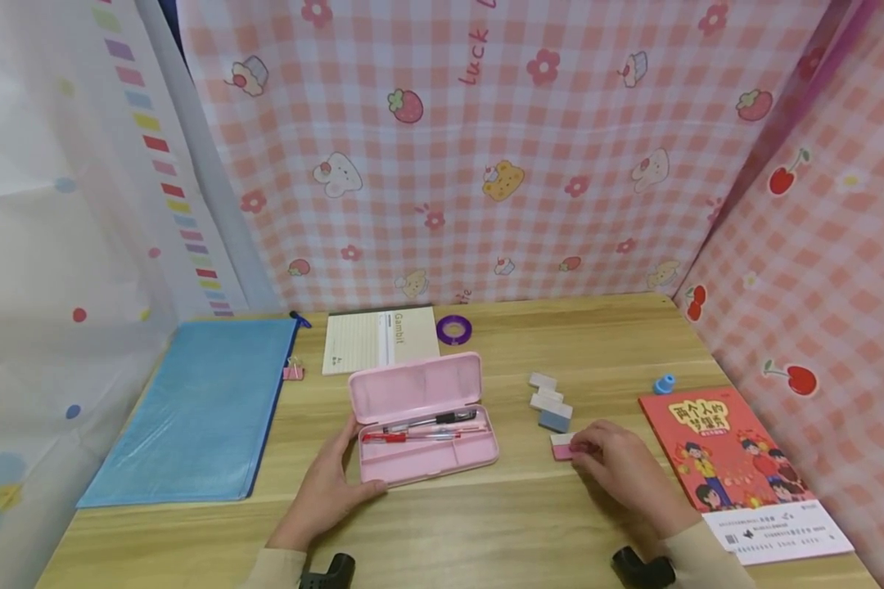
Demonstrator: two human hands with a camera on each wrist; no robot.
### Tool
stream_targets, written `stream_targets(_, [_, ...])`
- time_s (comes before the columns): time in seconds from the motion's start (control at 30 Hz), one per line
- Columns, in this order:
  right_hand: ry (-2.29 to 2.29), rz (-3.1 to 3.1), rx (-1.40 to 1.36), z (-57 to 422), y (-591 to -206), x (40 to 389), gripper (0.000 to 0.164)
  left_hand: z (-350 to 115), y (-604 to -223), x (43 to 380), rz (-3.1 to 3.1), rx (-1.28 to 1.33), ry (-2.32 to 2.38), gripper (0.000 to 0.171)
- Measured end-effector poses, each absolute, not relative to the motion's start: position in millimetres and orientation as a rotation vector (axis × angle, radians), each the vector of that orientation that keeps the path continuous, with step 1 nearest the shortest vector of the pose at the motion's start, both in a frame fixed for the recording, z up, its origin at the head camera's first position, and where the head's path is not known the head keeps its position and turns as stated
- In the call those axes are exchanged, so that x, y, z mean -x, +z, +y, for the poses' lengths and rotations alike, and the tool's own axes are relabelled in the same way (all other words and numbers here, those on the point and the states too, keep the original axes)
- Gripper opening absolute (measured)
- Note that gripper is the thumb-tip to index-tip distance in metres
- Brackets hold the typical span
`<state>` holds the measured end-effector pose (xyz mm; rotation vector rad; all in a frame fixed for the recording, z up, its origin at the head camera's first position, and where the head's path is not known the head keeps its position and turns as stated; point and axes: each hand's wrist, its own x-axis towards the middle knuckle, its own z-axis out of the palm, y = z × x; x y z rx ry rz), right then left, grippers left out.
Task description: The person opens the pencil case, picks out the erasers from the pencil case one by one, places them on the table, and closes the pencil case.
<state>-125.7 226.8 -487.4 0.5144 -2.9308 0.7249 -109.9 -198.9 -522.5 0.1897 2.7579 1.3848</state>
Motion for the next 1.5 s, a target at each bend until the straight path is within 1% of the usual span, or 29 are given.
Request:
stream_targets(0.1, [0.821, -2.903, -0.533, 220.1, -477.4, 128.1, 0.009, -198.7, -521.9, 110.2, 2.763, -0.188, 1.38, 0.121])
stream_targets(0.17, [0.909, -2.878, -0.554, 210.9, -470.8, 132.5, 0.012, -198.7, -521.8, 110.6, 2.765, -0.188, 1.375, 0.121])
stream_targets(0.27, [0.974, -2.826, -0.595, 190.1, -461.0, 141.9, 0.026, -198.9, -522.0, 111.0, 2.766, -0.188, 1.373, 0.121])
stream_targets(0.37, [0.952, -2.772, -0.656, 162.8, -451.2, 155.0, 0.042, -198.8, -522.5, 111.3, 2.765, -0.19, 1.373, 0.12])
stream_targets(0.43, [0.913, -2.745, -0.705, 143.5, -445.2, 165.3, 0.05, -198.6, -523.0, 111.0, 2.764, -0.189, 1.376, 0.12])
stream_targets(0.6, [0.859, -2.72, -0.819, 100.5, -433.5, 190.0, 0.06, -198.9, -523.8, 110.3, 2.769, -0.181, 1.362, 0.121])
stream_targets(0.73, [0.764, -2.817, -0.851, 80.5, -435.2, 202.2, 0.066, -198.9, -523.7, 109.6, 2.778, -0.17, 1.351, 0.12])
stream_targets(0.83, [0.725, -2.884, -0.868, 75.3, -439.6, 203.3, 0.065, -198.4, -523.7, 109.0, 2.765, -0.161, 1.372, 0.12])
stream_targets(0.93, [0.737, -2.868, -0.874, 76.8, -441.2, 196.7, 0.06, -198.1, -523.7, 109.4, 2.748, -0.158, 1.394, 0.122])
stream_targets(1.07, [0.737, -2.79, -0.878, 82.8, -443.1, 179.9, 0.053, -200.5, -521.5, 109.9, 2.768, -0.149, 1.378, 0.122])
stream_targets(1.17, [0.721, -2.735, -0.895, 87.4, -447.0, 165.1, 0.049, -204.1, -513.0, 107.3, 2.778, -0.156, 1.369, 0.118])
stream_targets(1.27, [0.719, -2.695, -0.922, 92.1, -451.0, 151.4, 0.048, -205.7, -500.3, 104.3, 2.808, -0.229, 1.332, 0.11])
stream_targets(1.4, [0.722, -2.677, -0.944, 98.3, -457.9, 138.0, 0.047, -198.5, -485.7, 103.5, 2.923, -0.383, 1.155, 0.105])
stream_targets(1.5, [0.725, -2.681, -0.968, 99.5, -465.2, 134.6, 0.041, -188.8, -480.7, 105.0, 2.971, -0.448, 1.013, 0.1])
